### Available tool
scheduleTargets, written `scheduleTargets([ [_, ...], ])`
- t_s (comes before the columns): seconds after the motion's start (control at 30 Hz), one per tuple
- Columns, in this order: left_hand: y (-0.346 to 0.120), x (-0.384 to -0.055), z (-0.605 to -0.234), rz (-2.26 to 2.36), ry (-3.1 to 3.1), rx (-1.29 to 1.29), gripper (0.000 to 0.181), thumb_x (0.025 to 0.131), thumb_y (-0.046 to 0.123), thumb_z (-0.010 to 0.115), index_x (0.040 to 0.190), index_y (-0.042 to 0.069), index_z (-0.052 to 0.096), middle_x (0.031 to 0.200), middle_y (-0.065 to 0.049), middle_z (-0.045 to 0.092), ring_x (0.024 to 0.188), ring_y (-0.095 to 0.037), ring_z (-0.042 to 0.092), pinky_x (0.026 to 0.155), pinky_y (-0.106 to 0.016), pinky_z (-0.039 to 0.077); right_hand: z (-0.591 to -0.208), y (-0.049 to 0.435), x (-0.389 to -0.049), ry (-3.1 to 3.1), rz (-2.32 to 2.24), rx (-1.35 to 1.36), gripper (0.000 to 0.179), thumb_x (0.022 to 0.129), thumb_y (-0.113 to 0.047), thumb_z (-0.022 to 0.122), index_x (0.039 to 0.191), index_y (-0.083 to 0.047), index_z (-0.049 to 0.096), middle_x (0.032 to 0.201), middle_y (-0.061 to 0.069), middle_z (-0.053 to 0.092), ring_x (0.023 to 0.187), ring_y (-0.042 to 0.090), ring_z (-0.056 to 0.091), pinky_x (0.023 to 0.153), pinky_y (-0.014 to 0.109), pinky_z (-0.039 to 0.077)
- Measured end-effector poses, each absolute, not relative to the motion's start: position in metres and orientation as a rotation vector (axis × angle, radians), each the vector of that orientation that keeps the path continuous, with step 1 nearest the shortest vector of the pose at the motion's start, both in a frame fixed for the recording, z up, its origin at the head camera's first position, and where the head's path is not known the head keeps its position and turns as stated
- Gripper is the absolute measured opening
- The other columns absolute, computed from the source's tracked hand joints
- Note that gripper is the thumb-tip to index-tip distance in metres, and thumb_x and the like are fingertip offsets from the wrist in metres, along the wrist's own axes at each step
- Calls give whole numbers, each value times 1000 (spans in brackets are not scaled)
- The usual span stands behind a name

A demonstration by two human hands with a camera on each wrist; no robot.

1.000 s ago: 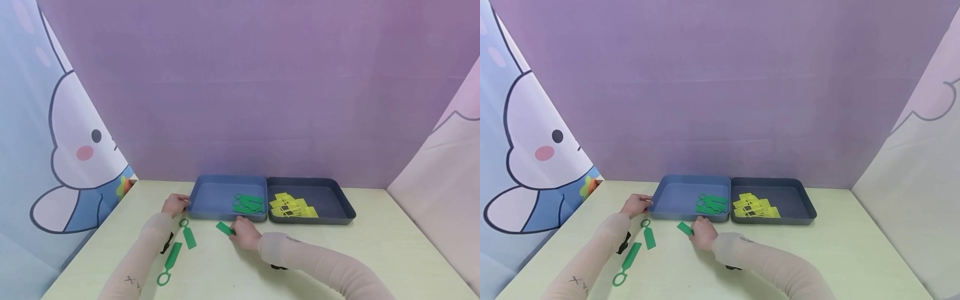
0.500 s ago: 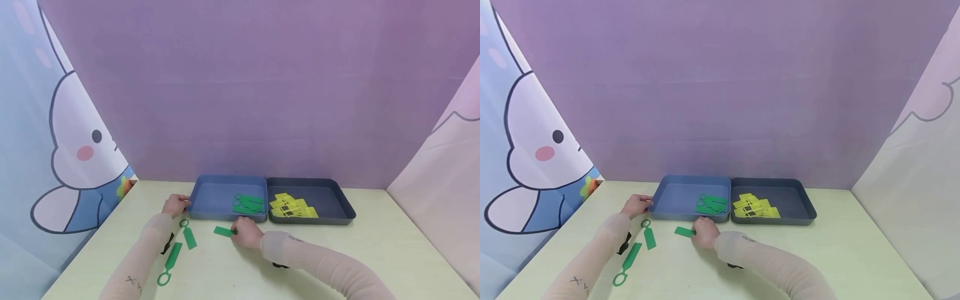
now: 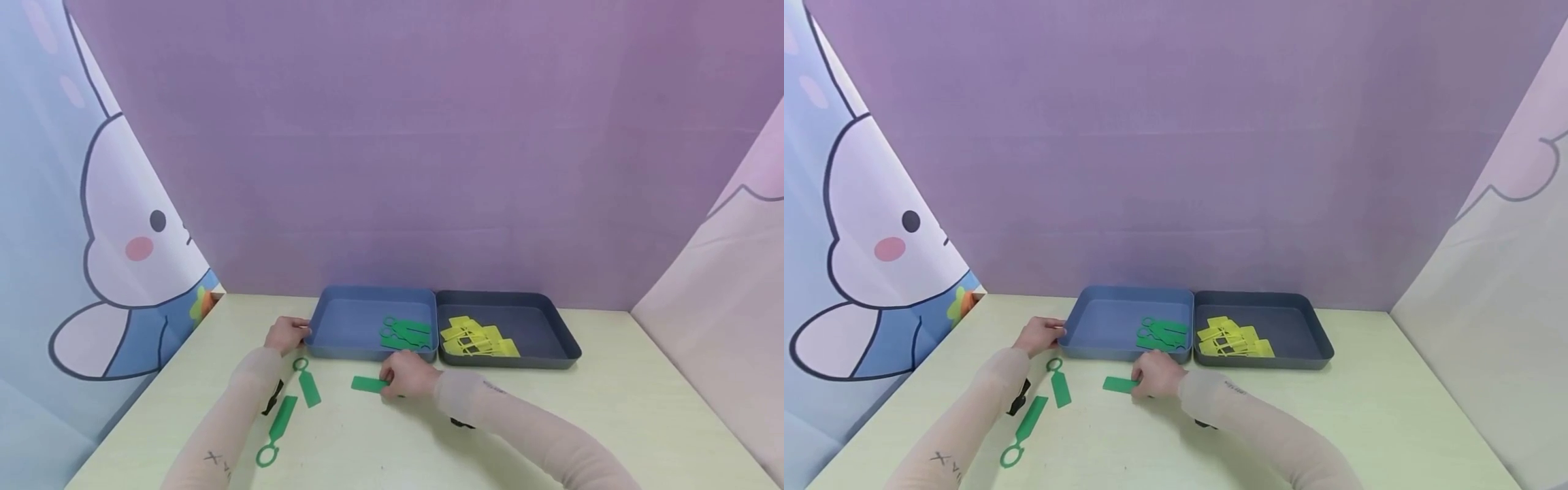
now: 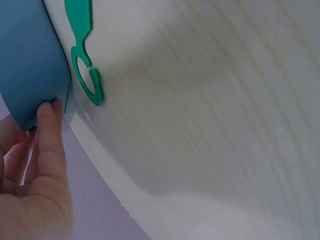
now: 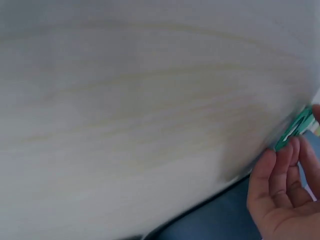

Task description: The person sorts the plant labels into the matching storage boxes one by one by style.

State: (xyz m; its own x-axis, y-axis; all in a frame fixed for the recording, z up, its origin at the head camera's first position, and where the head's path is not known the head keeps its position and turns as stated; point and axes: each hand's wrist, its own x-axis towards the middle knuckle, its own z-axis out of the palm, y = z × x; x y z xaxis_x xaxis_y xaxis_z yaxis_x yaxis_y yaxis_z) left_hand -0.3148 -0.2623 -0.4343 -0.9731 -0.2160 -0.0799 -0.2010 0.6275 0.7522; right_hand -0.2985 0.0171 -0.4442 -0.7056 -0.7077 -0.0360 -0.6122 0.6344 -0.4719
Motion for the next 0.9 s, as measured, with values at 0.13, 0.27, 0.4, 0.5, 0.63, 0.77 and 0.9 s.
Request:
scheduleTargets([
  [0.13, -261, -313, -433, -1299, -2819, 367, 33, 90, 12, 54, 120, -3, 58, 107, -22, 64, 63, -11, 59, 64, -28, 51, -444, 22, -299, 2636, -682, -1115, 22, 71, -19, 77, 91, -11, 72, 79, -7, 67, 68, -1, 55, 65, 15, 46],
  [0.27, -260, -312, -433, -1292, -2820, 364, 33, 91, 12, 54, 120, -3, 58, 108, -22, 64, 64, -11, 60, 65, -29, 51, -439, 26, -296, 2632, -721, -1131, 25, 71, -20, 77, 93, -10, 71, 82, -6, 67, 70, -1, 56, 67, 15, 47],
  [0.4, -262, -312, -434, -1298, -2819, 355, 33, 91, 12, 53, 120, -2, 58, 110, -22, 63, 65, -11, 60, 66, -29, 51, -431, 30, -294, 2622, -753, -1130, 25, 72, -21, 77, 94, -11, 71, 85, -6, 67, 72, 0, 55, 67, 16, 47],
  [0.5, -262, -312, -432, -1298, -2819, 359, 34, 91, 13, 53, 120, -2, 58, 111, -22, 63, 66, -11, 60, 67, -29, 51, -425, 34, -293, 2612, -766, -1117, 24, 74, -23, 76, 96, -13, 70, 86, -7, 66, 73, 0, 55, 67, 18, 47],
  [0.63, -263, -311, -432, -1286, -2823, 356, 34, 91, 13, 53, 120, -2, 58, 114, -23, 61, 66, -12, 61, 68, -30, 51, -417, 39, -295, 2609, -781, -1092, 23, 76, -22, 74, 98, -14, 70, 90, -7, 65, 77, 2, 55, 67, 18, 48],
  [0.77, -264, -311, -433, -1284, -2827, 348, 34, 91, 14, 53, 120, -2, 58, 114, -23, 62, 67, -12, 61, 69, -31, 51, -411, 43, -297, 2613, -802, -1067, 22, 77, -20, 73, 98, -13, 69, 90, -6, 65, 79, 5, 56, 69, 20, 48],
  [0.9, -264, -314, -435, -1280, -2830, 351, 34, 90, 14, 53, 120, -2, 58, 112, -22, 62, 66, -12, 61, 68, -31, 51, -406, 45, -299, 2615, -793, -1049, 22, 77, -21, 73, 98, -13, 69, 90, -6, 64, 79, 5, 56, 70, 20, 48],
])
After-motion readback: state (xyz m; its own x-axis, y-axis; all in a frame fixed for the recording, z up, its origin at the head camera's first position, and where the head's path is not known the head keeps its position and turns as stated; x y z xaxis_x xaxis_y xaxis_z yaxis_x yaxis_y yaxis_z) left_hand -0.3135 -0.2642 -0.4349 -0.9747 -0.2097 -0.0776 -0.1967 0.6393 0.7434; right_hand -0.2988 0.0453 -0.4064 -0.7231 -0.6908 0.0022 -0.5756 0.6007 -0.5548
